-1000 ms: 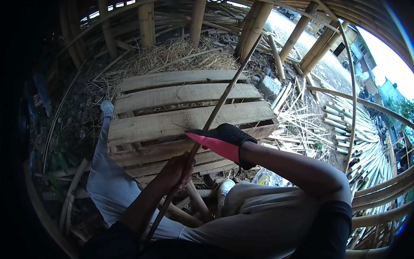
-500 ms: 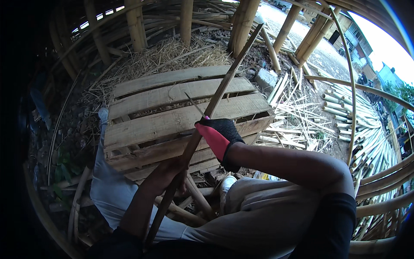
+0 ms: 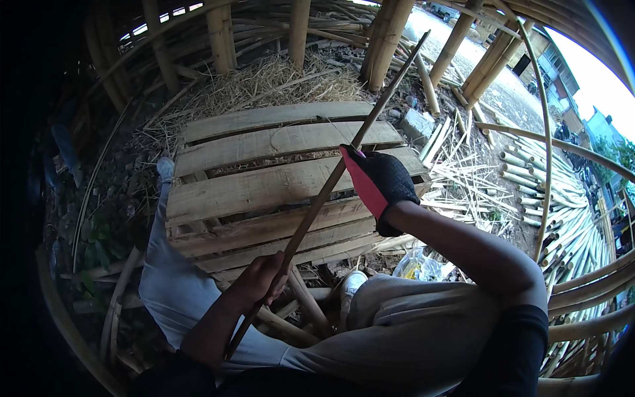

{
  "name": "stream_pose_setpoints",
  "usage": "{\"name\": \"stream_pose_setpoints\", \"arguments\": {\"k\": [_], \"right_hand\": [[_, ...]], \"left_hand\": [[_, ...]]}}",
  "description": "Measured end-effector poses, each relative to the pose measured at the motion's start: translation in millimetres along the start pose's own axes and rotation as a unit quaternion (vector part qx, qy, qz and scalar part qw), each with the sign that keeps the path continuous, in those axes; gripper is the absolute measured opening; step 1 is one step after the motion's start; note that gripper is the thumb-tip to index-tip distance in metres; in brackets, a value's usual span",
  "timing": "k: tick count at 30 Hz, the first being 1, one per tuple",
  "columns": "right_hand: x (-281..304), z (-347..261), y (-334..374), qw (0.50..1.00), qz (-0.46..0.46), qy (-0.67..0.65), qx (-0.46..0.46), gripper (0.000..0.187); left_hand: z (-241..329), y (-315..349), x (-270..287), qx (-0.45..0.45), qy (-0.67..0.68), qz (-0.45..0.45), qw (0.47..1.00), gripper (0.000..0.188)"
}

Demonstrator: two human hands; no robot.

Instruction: The recorder uses a knife to slice or strip thin pieces of wood from a bamboo pole while sitting on the ground in a workshop area.

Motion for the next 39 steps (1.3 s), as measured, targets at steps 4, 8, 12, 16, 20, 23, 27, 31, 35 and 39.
{"name": "stream_pose_setpoints", "arguments": {"k": [4, 8, 12, 16, 20, 23, 27, 31, 35, 39], "right_hand": [[-22, -30, 53, 0.947, -0.017, 0.293, 0.132, 0.07], [-63, -27, 81, 0.884, -0.169, 0.406, 0.155, 0.073], [-74, -24, 88, 0.872, -0.187, 0.389, 0.232, 0.068], [-74, -22, 71, 0.843, -0.159, 0.429, 0.282, 0.074], [-30, -44, 37, 0.871, 0.028, 0.363, 0.329, 0.072], [-20, -31, 4, 0.889, -0.01, 0.412, 0.2, 0.07], [-59, -30, 65, 0.859, -0.1, 0.44, 0.243, 0.066], [-45, -41, 44, 0.863, -0.125, 0.457, 0.172, 0.076], [-4, -22, 3, 0.906, -0.05, 0.411, 0.089, 0.074], [-64, -31, 59, 0.844, -0.145, 0.448, 0.255, 0.076]], "left_hand": [[10, 0, -8, 0.015, 0.06, -0.017, 0.998, 0.049], [6, -2, -13, 0.042, 0.129, -0.018, 0.991, 0.05], [2, -7, -12, 0.009, 0.047, -0.006, 0.999, 0.051], [4, -6, -12, 0.007, 0.036, 0.011, 0.999, 0.051], [9, -2, -15, -0.005, 0.046, -0.002, 0.999, 0.049], [14, 4, -16, -0.003, 0.052, 0.0, 0.999, 0.048], [10, -6, -22, 0.017, 0.08, -0.006, 0.997, 0.05], [5, -1, -13, 0.018, 0.119, -0.011, 0.993, 0.053], [11, 0, -25, 0.048, 0.185, -0.036, 0.981, 0.056], [4, -3, -24, 0.054, 0.145, 0.002, 0.988, 0.055]]}}
Point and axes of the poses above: each hand's wrist, its own y-axis away from the middle knuckle, its own x-axis out of the back of the hand, z = x × y, the point moved 8 cm from there along -y, towards the middle knuckle, and after that the axes turned 13 degrees about -x, right-handed, at the moved point
